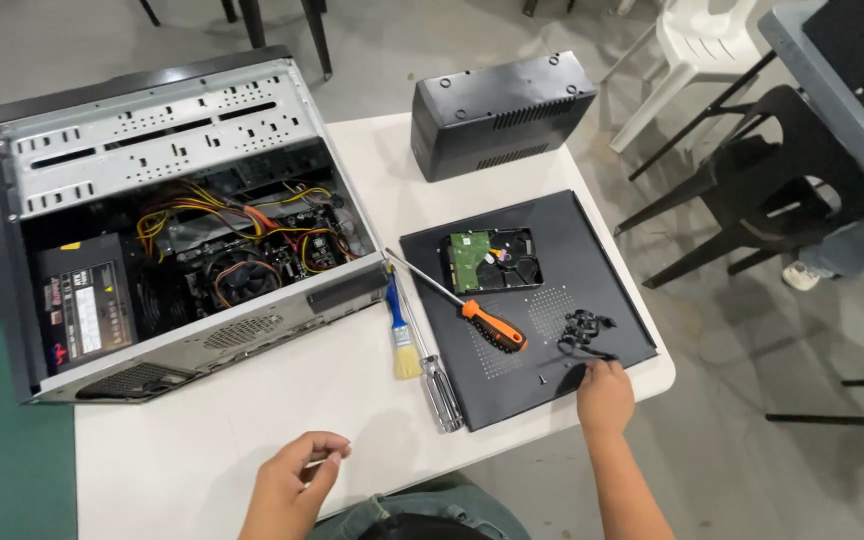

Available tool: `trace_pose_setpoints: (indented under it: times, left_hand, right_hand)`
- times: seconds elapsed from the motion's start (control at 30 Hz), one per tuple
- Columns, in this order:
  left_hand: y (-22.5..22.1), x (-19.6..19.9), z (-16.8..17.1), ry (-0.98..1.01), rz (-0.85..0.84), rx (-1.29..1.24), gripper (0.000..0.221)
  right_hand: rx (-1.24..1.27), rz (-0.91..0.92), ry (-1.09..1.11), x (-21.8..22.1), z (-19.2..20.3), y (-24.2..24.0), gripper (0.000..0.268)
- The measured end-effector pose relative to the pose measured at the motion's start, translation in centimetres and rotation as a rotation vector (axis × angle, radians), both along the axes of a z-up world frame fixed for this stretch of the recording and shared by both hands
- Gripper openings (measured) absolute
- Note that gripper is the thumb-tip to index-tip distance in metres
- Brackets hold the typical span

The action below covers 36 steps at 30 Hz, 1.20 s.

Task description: Reinstalling a power supply unit into a desktop computer case and securing it with screws.

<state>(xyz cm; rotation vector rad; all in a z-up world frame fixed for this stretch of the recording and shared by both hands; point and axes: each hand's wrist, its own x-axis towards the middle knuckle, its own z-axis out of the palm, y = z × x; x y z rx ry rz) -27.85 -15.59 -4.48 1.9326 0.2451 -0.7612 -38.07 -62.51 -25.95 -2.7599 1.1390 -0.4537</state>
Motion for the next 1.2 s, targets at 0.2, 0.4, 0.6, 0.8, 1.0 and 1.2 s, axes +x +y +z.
trace_pose_setpoints:
  times: [0.2,0.4,0.6,0.8,1.0,1.2]
  left_hand:
    - [-1.2,-2.0,-3.8,-0.037,0.029,-0.258,0.022]
    - [-5.8,-3.4,-1.3,0.427,0.202,-0.721,0.053]
    - [-5.0,-3.1,-0.6,0.427,0.327,-0.838,0.032]
    - [-2.0,-1.8,-1.7,0.335,0.422,-0.781,0.028]
    - [4.9,0.8,-0.8,0.282,0.695,-0.821,0.032]
    - [11.3,3.1,1.6,0.277,0.828,-1.004,0.025]
  right_hand:
    - [0.184,0.063,-0.095,0.1,6.8,4.8,0.018]
    - [0.556,0.575,-0.482,1.6,23.2,21.5,0.013]
    - [0.439,1.167,-0.727,2.7,24.1,25.4,0.017]
    - [0.75,0.758,-0.265,5.0,16.4,23.2,0.037]
    - [0.181,0.386,0.352,6.0,4.1,21.6,0.068]
    - [0.297,0.14,0.417,4.9,7.7,21.5,0.046]
